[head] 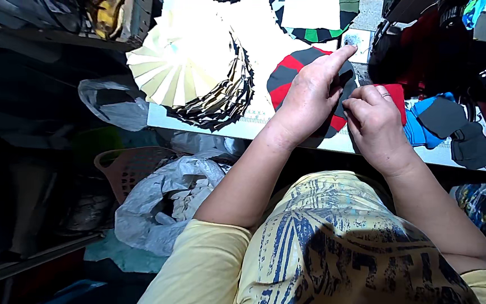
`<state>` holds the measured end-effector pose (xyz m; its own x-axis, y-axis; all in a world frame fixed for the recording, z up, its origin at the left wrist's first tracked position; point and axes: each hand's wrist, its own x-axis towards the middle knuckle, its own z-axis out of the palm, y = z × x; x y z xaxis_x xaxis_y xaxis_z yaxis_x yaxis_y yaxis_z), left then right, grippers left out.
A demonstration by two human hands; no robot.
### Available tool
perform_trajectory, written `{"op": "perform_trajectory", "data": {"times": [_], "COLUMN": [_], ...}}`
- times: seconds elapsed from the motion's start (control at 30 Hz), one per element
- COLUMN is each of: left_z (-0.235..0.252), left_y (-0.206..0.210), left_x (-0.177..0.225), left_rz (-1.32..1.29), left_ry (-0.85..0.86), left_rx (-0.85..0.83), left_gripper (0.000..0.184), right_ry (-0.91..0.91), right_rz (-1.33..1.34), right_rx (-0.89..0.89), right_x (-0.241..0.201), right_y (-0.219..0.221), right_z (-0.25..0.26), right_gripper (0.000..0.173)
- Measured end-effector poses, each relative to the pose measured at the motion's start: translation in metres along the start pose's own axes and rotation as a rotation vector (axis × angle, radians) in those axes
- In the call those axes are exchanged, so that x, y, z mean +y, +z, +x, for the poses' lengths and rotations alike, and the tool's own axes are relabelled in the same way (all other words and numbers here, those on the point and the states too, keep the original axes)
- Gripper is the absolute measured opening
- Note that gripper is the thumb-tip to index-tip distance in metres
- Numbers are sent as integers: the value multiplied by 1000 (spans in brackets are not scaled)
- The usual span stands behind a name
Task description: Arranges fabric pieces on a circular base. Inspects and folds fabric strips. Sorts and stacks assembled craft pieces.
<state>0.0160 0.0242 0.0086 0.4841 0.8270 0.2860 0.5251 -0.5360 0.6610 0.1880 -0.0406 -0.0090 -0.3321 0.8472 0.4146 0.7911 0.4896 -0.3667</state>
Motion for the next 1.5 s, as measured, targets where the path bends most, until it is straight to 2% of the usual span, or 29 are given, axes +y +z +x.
{"op": "perform_trajectory", "data": {"times": [0.2, 0.27, 0.37, 0.43, 0.57, 0.7, 0.8, 0.93, 1.0, 1.13, 1.33, 1.5], "left_z": [-8, -11, -17, -19, -20, -19, -14, -4, -3, -7, -15, -17], "left_y": [2, 3, 6, 6, 1, 0, 8, 25, 32, 29, 9, 3], "left_x": [4, 6, 8, 7, 7, 13, 19, 19, 15, 9, -7, -12], "left_rz": [207, 257, 335, 400, 410, 372, 410, 490, 531, 541, 485, 424], "left_ry": [51, 74, 59, -13, -33, 2, -77, -231, -255, -155, 58, 105], "left_rx": [108, 148, 99, 14, 6, 47, 8, -118, -170, -219, -322, -315], "left_gripper": [54, 47, 28, 23, 26, 31, 41, 60, 64, 64, 62, 64], "right_ry": [17, 8, 6, 16, 17, 41, 54, 5, -12, -46, -85, -81], "right_rz": [-65, -97, -123, -103, 87, 132, 93, 94, 108, 86, 38, 67], "right_rx": [-63, -95, -118, -142, -151, 11, 123, 29, -27, -83, -59, -58], "right_x": [-4, -4, -5, -5, -1, 19, 41, 38, 37, 37, 41, 44], "right_y": [-1, 0, 1, -3, -23, -55, -70, -82, -76, -66, -60, -60], "right_z": [1, 2, 3, 2, -5, -16, -27, -41, -44, -48, -47, -47], "right_gripper": [21, 24, 24, 27, 30, 27, 20, 16, 15, 15, 12, 12]}}
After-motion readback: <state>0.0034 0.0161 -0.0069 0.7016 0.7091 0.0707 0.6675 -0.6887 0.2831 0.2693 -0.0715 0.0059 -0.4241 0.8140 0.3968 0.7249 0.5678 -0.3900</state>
